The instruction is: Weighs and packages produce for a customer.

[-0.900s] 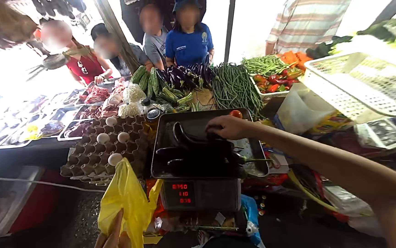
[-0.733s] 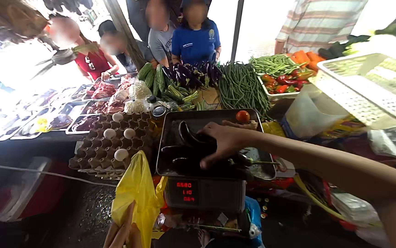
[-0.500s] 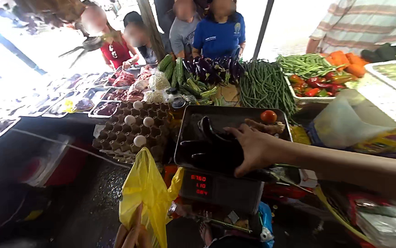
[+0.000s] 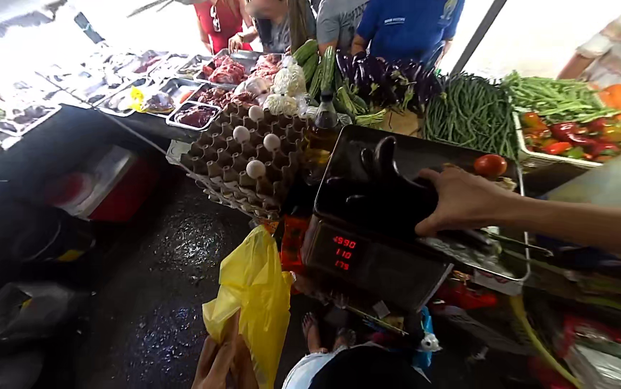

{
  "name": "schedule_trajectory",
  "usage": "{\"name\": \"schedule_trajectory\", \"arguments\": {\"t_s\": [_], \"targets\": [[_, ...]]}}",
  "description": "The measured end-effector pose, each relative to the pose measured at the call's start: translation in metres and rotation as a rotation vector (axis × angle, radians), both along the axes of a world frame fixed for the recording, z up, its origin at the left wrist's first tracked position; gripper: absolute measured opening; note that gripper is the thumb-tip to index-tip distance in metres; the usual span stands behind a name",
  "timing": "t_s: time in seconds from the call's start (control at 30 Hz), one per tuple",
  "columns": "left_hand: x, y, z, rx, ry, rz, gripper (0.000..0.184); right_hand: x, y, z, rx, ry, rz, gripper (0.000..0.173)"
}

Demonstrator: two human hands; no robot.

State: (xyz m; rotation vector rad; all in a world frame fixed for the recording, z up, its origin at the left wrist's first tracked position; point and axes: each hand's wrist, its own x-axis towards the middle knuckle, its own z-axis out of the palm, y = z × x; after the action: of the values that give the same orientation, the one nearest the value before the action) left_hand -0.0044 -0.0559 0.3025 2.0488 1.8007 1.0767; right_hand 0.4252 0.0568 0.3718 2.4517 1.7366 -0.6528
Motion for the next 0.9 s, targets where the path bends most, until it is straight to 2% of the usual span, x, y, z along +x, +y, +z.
{"name": "schedule_trajectory", "arguments": {"t_s": [0.07, 0.13, 0.23, 0.37, 0.47, 0.6, 0.67, 0.73, 0.8, 0.9], "targets": [[-0.001, 0.000, 0.001, 0.027, -0.017, -0.017, 0.029, 0.017, -0.003, -0.002, 0.118, 0.052, 0.054, 0.089], [-0.002, 0.001, 0.000, 0.037, -0.023, -0.033, 0.028, 0.019, -0.007, 0.003, 0.182, 0.067, 0.095, 0.083], [0.002, 0.004, 0.002, 0.021, -0.009, -0.058, 0.030, -0.007, -0.009, 0.012, 0.131, 0.043, 0.048, 0.093], [0.011, 0.004, 0.005, 0.027, -0.023, -0.090, 0.030, -0.024, -0.009, -0.001, 0.131, 0.080, -0.049, 0.101], [0.016, 0.002, 0.006, 0.034, -0.008, -0.090, 0.031, -0.014, -0.007, -0.006, 0.144, 0.113, -0.048, 0.095], [0.015, 0.001, 0.011, -0.014, 0.219, 0.041, 0.044, 0.002, 0.011, 0.003, 0.073, 0.117, -0.031, 0.082], [0.017, -0.003, 0.019, -0.037, 0.276, 0.092, 0.052, -0.004, 0.007, 0.006, 0.101, 0.052, 0.026, 0.084], [0.021, -0.004, 0.027, 0.007, 0.291, 0.110, 0.052, -0.017, 0.000, 0.012, 0.117, -0.034, 0.110, 0.091], [0.026, -0.006, 0.032, 0.053, 0.274, 0.101, 0.051, -0.021, -0.003, 0.011, 0.091, -0.055, 0.109, 0.093], [0.033, -0.004, 0.034, 0.091, 0.236, 0.049, 0.050, -0.009, 0.002, 0.000, 0.127, -0.032, 0.132, 0.084]]}}
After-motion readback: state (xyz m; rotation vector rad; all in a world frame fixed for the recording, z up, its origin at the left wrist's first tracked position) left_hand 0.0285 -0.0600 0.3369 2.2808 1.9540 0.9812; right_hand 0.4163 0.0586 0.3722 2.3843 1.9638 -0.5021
